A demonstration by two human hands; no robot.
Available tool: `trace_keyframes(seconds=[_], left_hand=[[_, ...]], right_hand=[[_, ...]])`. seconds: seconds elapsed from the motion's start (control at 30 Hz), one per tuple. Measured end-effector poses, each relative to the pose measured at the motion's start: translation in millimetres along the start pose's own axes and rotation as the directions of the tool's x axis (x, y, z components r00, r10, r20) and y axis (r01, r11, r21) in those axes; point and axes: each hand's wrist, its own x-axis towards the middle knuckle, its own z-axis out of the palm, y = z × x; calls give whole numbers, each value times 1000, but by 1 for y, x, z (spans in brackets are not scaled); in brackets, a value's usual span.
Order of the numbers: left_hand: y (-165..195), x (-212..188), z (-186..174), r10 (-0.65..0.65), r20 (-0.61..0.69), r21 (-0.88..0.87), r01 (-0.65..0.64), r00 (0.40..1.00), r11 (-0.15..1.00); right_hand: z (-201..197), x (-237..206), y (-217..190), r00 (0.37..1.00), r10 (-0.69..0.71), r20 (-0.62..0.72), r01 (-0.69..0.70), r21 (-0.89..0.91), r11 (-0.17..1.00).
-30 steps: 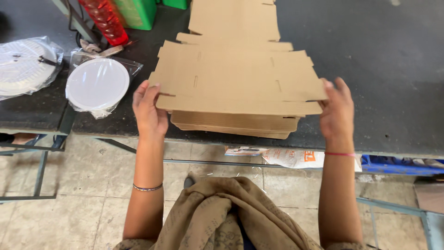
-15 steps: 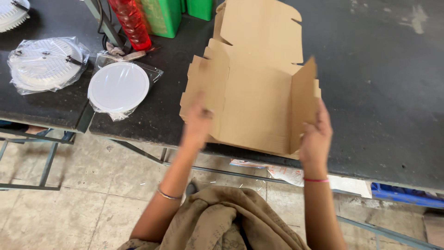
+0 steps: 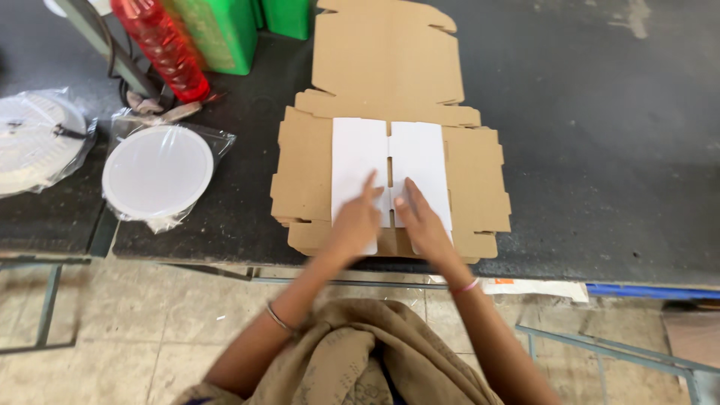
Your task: The person folds a cardboard outer box on the workbench, places a white inner box inside it, sets a round LED ceiling light fixture into the inner box, closes the flaps, and stacks the finished box on a pile of completed boxes, repeating the packing cycle for several fixtures.
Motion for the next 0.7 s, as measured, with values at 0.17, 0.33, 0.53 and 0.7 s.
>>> trace_keyframes(seconds=[0.17, 0.33, 0.53, 0.7], left_hand=[[-25, 89, -54, 30, -481, -155, -118, 876, 981], [-27, 140, -55, -226, -567, -338, 26, 792, 941], [-37, 159, -59, -389, -469, -806, -205, 793, 555], [-40, 156, -58, -301, -522, -774, -295, 798, 560]], right_hand=[[-75, 75, 28, 923, 45, -381, 34, 199, 979], [-97, 131, 57, 905, 370, -208, -230, 491, 840], [-89, 128, 63, 953, 272, -132, -104, 702, 704], [-65, 132, 63, 909, 127, -397, 1, 307, 952]])
